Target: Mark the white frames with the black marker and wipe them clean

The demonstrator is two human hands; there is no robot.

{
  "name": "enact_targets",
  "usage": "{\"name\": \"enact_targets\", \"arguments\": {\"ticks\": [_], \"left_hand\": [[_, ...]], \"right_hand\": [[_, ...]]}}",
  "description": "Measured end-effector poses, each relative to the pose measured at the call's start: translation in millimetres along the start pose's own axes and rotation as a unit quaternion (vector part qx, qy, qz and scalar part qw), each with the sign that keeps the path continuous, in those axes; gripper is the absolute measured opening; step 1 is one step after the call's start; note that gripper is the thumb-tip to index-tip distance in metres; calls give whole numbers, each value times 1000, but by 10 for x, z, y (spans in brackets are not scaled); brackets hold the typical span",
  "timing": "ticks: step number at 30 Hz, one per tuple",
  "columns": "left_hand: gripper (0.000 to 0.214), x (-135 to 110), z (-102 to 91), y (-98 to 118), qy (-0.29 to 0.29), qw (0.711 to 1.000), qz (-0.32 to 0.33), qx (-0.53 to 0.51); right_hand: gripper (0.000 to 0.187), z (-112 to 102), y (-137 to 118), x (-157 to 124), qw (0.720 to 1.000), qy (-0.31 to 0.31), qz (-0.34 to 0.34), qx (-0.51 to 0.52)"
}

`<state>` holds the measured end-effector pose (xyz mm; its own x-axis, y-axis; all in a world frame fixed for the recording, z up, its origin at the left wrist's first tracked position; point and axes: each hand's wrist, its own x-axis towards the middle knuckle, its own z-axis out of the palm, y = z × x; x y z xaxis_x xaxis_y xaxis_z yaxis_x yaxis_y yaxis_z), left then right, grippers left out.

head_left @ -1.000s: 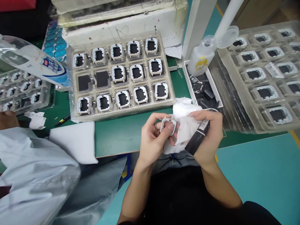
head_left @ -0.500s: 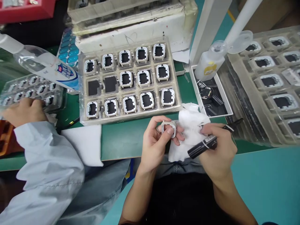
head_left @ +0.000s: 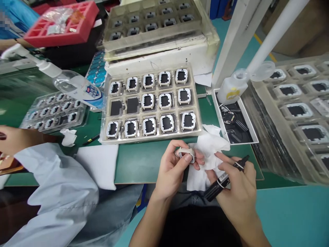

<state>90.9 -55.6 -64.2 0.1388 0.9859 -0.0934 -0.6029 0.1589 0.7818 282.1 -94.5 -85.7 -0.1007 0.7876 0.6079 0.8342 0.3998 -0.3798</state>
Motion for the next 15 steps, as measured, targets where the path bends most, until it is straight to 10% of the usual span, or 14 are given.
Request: {"name": "enact_targets", "arguments": {"ticks": [15], "left_hand": [[35,-36,13,-136,-37,998,46,15]], "right_hand": [[20,130,101,83,963,154,94,200]]}}
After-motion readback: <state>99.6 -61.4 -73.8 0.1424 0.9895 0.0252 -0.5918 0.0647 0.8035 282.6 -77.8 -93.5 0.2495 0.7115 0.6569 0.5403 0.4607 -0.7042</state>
